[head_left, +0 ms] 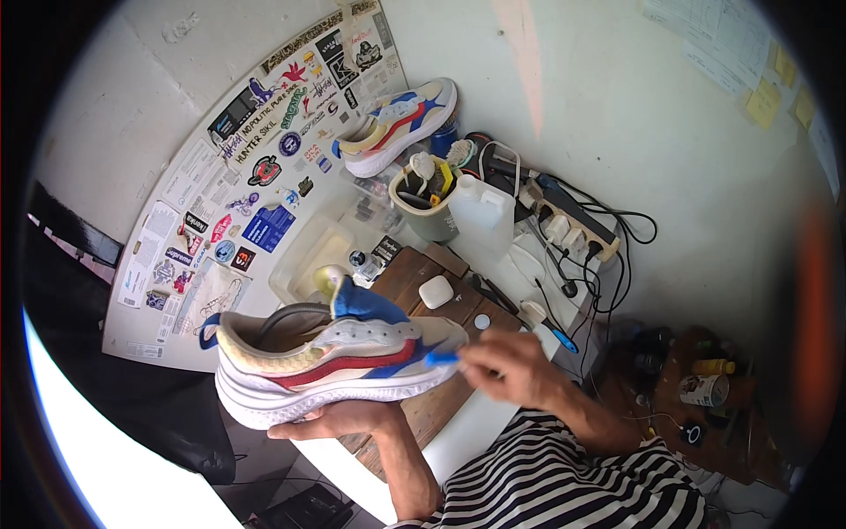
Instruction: Repairing a sneaker by using a rotary tool to grind the sole and applying dye with a brush.
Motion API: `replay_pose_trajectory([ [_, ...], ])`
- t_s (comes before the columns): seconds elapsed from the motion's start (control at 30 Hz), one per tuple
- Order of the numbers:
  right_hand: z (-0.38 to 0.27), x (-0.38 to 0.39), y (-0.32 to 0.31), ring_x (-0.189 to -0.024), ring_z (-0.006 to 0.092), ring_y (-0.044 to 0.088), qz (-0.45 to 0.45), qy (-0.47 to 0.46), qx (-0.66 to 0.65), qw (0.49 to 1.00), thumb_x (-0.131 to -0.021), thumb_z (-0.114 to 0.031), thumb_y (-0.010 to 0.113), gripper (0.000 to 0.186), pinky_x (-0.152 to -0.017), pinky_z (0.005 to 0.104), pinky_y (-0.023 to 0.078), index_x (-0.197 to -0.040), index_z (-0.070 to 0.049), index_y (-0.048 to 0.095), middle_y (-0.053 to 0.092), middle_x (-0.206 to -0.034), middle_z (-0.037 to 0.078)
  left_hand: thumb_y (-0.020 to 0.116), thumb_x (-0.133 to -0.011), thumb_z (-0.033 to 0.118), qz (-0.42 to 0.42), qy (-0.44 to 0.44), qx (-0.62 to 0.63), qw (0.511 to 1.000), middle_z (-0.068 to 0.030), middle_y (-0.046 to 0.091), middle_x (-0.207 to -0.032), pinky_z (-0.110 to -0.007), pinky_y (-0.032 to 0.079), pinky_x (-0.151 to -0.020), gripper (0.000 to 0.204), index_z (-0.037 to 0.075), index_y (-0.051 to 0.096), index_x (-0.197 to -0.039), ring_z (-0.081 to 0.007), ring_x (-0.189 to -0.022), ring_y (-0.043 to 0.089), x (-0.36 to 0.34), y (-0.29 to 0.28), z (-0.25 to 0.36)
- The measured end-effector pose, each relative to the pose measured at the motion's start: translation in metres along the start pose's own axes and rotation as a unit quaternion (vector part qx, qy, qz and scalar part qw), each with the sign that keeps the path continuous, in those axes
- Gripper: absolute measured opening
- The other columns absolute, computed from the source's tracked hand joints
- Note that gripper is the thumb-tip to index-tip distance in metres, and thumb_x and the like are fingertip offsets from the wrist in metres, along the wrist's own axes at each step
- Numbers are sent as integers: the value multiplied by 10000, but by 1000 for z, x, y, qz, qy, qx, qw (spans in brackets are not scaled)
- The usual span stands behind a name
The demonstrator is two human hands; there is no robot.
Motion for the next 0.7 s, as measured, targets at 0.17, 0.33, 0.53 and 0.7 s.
replay_pose_trajectory([
  [0.17, 29, 21, -14, -515, 83, 462, 39, 118, 10, 992, -920, 23, 755, 174, -458, 282, 346, -1084, 17, 695, 622, -775, 45, 276, -1028, 800, 19, 78, -45, 996, -187, 254, -1706, -535, 335, -1279, 974, 52, 245, -1650, -376, -1556, 316, -16, -11, -2],
  [0.33, 7, 13, -12, -537, 110, 504, 78, 108, -18, 991, -972, -7, 723, 220, -457, 307, 388, -1179, 22, 653, 578, -791, 54, 230, -1021, 813, 42, 50, -51, 997, -186, 242, -1716, -543, 323, -1289, 985, 66, 227, -1663, -390, -1565, 302, -17, -9, 8],
  [0.53, -11, 8, -11, -558, 143, 578, 96, 74, 23, 992, -946, 13, 729, 244, -461, 314, 450, -1178, 34, 655, 631, -822, 90, 237, -1015, 819, 48, 53, -37, 997, -179, 252, -1715, -559, 333, -1277, 987, 70, 254, -1656, -388, -1561, 310, -18, -8, 10],
  [0.7, -57, 8, 22, -561, 131, 579, 13, -66, 62, 996, -898, -85, 793, 300, -468, 286, 514, -1172, -20, 692, 575, -749, 27, 282, -1013, 819, 17, 85, -34, 996, -176, 286, -1698, -542, 330, -1281, 1005, 36, 281, -1642, -362, -1545, 337, -16, -13, 1],
])
Point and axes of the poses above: each hand's wrist, its own x-axis away from the middle knuckle, its own y-axis out of the palm, z = x × y, the point moved 5 cm from there along -x, towards the middle knuckle
